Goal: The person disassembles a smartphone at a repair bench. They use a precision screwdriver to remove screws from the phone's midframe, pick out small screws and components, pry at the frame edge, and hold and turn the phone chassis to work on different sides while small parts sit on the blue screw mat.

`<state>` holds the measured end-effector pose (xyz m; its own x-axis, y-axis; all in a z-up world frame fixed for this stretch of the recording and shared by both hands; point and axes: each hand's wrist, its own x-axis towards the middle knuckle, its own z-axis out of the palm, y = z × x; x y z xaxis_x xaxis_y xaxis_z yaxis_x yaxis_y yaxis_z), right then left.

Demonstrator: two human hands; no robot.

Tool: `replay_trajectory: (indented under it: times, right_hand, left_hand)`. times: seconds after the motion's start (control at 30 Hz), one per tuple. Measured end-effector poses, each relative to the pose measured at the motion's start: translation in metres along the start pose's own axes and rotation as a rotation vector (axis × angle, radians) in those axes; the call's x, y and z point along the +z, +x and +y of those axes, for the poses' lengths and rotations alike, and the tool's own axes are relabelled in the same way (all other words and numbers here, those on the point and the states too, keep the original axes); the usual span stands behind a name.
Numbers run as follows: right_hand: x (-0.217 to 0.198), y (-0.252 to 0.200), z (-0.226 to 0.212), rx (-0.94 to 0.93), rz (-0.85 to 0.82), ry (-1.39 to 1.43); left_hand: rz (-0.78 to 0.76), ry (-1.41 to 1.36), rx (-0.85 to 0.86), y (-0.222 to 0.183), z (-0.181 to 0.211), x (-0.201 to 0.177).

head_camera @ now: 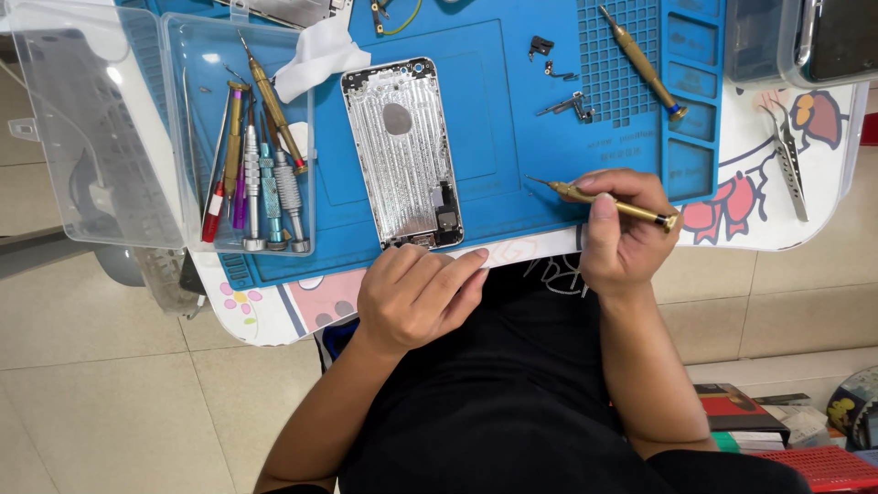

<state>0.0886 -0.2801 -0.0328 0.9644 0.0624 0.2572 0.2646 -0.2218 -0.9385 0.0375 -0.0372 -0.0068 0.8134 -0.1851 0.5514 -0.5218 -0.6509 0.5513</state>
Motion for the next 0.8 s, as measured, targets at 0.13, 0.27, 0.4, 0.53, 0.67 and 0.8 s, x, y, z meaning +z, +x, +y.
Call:
replay_trajectory:
  times: [0.13,0.27,0.4,0.53,0.67,0.8]
  right_hand:
    - [-0.003,-0.002,-0.003,0.047,0.009,0.105]
    - [0.003,0.000,-0.011,0.075,-0.001,0.266]
    - [0.021,-0.001,-0.020,0.078,-0.070,0.453]
    - [0.031,-0.003,-0.015,-0.015,-0.073,0.483]
    - [0.036,0.000,-0.013,-0.005,-0.114,0.533]
    - [0.034,0.000,-0.013,0.009,-0.178,0.492]
  left_hand:
    - [0.054,0.003,-0.029,-0.002,0.000,0.000]
    - [0.087,0.011,-0.039,-0.002,-0.001,-0.001]
    - [0.141,-0.085,-0.111,-0.005,-0.001,0.001]
    - [0.156,-0.166,-0.189,-0.002,0.002,0.000]
    - [0.121,-0.111,-0.175,0.001,-0.001,-0.003]
    - [0.107,-0.106,-0.162,0.000,-0.001,0.000]
